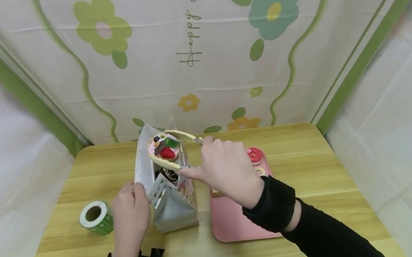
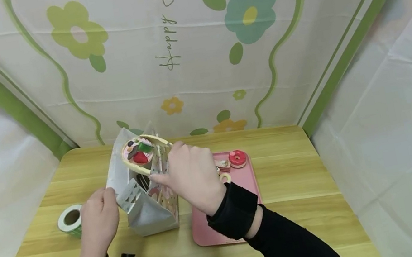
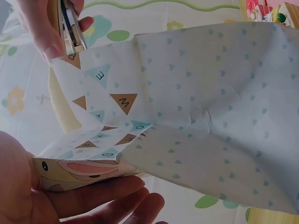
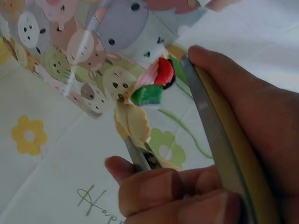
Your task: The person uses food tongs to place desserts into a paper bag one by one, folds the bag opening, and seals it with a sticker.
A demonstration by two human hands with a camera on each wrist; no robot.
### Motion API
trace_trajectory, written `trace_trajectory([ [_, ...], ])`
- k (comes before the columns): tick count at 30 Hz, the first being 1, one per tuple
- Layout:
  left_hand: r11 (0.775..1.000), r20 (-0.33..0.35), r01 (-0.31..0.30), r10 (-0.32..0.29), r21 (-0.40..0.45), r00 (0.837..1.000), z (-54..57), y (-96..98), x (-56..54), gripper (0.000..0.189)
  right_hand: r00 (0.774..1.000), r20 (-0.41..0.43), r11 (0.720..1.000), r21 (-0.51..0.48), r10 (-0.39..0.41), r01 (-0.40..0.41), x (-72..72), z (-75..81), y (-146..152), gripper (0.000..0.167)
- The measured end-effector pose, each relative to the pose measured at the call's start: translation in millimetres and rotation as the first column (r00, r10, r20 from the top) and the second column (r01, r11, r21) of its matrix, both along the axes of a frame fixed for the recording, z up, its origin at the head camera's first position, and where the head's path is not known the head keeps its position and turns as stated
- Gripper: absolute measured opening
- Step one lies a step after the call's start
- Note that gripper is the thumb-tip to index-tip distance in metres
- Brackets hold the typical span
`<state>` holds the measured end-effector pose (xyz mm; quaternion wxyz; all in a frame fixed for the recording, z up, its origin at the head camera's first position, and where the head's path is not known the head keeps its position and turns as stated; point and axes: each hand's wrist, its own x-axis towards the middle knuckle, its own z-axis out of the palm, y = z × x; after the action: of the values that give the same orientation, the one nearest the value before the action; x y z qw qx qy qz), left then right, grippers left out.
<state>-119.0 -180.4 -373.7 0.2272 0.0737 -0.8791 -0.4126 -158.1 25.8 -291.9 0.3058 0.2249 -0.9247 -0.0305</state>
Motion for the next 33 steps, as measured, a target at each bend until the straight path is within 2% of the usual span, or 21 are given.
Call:
trace_trajectory([
  [3,1.0,-0.007,0.01,-0.01,-0.001,1.0,0.0,-2.9,0.3,0.048,1.0,0.021,1.0,0.002,0.001,-0.001,-0.5,6.2,-2.9,0.075],
  [8,1.0,-0.019,0.01,-0.01,-0.01,1.0,-1.1,-2.6,0.7,0.048,0.99,0.141,1.0,0.012,-0.019,0.017,-3.9,8.3,-5.3,0.071],
  [11,1.0,-0.023,0.012,-0.012,-0.013,1.0,-1.1,-2.7,0.3,0.048,0.983,0.179,0.999,0.02,-0.034,0.031,-4.4,8.7,-5.9,0.071],
  [20,1.0,-0.026,0.018,-0.018,-0.001,1.0,-0.4,-3.1,-0.6,0.048,0.99,0.143,1.0,0.021,-0.013,0.011,-3.9,10.0,-4.9,0.071],
  [33,1.0,-0.065,0.021,-0.022,-0.014,0.998,-2.9,-3.3,-1.5,0.049,0.985,0.172,1.0,-0.017,-0.015,0.018,-3.9,9.9,-2.1,0.071],
])
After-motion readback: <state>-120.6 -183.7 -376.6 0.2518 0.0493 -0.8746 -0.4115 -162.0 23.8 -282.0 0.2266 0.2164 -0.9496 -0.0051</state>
